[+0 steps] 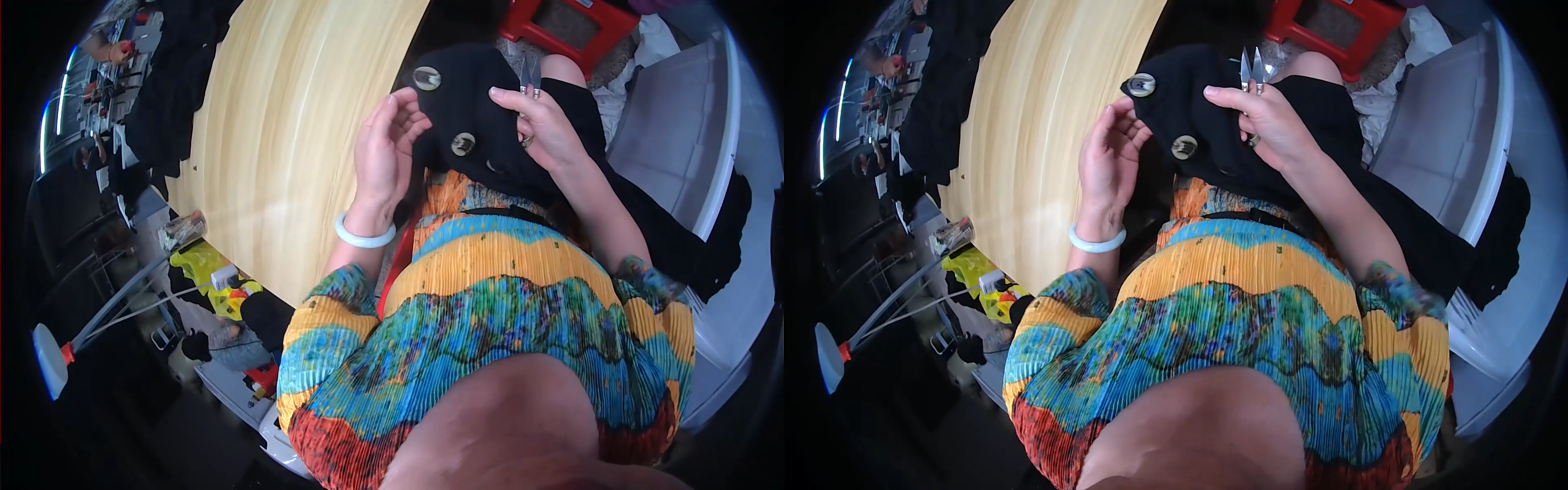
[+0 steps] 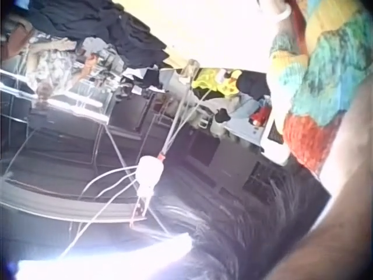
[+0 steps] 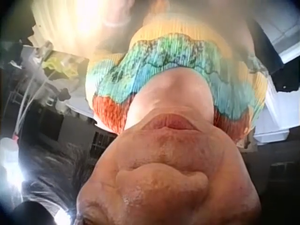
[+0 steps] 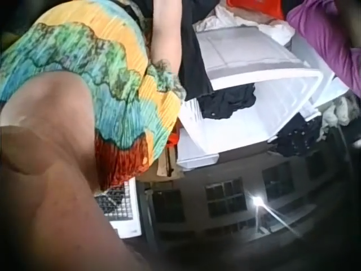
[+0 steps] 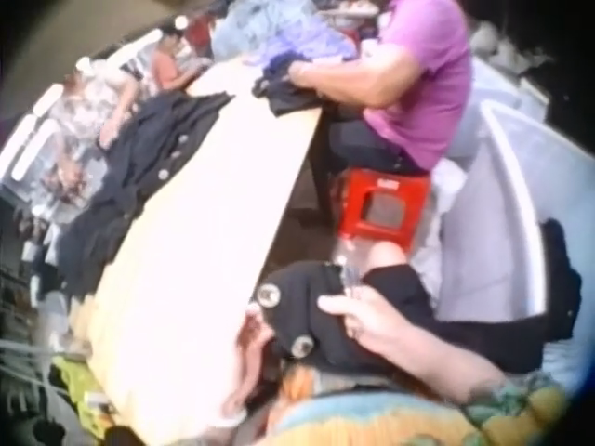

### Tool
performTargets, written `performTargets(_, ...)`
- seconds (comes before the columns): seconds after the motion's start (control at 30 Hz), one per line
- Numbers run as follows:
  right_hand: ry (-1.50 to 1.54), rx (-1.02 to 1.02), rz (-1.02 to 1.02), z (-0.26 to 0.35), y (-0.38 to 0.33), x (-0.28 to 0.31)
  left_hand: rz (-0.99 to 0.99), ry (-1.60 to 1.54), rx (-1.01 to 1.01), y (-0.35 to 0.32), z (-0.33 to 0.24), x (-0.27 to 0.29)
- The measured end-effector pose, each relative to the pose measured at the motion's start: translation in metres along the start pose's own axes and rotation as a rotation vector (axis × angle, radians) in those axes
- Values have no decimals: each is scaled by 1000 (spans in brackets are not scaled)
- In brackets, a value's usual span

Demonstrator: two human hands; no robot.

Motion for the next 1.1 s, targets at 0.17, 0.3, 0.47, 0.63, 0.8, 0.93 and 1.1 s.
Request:
performTargets(0.17, -104, -21, -40, -8, -8, 4, -16, 111, -45, -3, 11, -18)
performTargets(0.3, -140, -69, 26, 2, -16, 0, -6, 39, -86, -9, 6, -21)
performTargets(0.47, -800, 686, 66, 78, -7, -10, 193, 23, -69, -25, -15, -37)
performTargets(0.63, -677, 514, 567, 76, 0, -63, 330, 149, 14, -30, -23, -64)
performTargets(0.8, -408, 219, 256, 35, 2, -26, 244, 146, -42, -24, -13, -59)
performTargets(0.93, -383, 218, 196, 19, 0, -21, 85, 179, -152, -18, -2, -45)
performTargets(1.1, -419, 304, 171, 29, 0, -26, -225, 600, -561, -25, -15, -39)
Point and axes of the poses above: each hand's wrist, its own y-axis towards the middle knuckle, its own x-axis out of the back of the hand, z = x × y, the point moved 7 cm from there along y, towards the middle knuckle, and after that the axes turned 15 degrees about x, right-handed, at the moved point
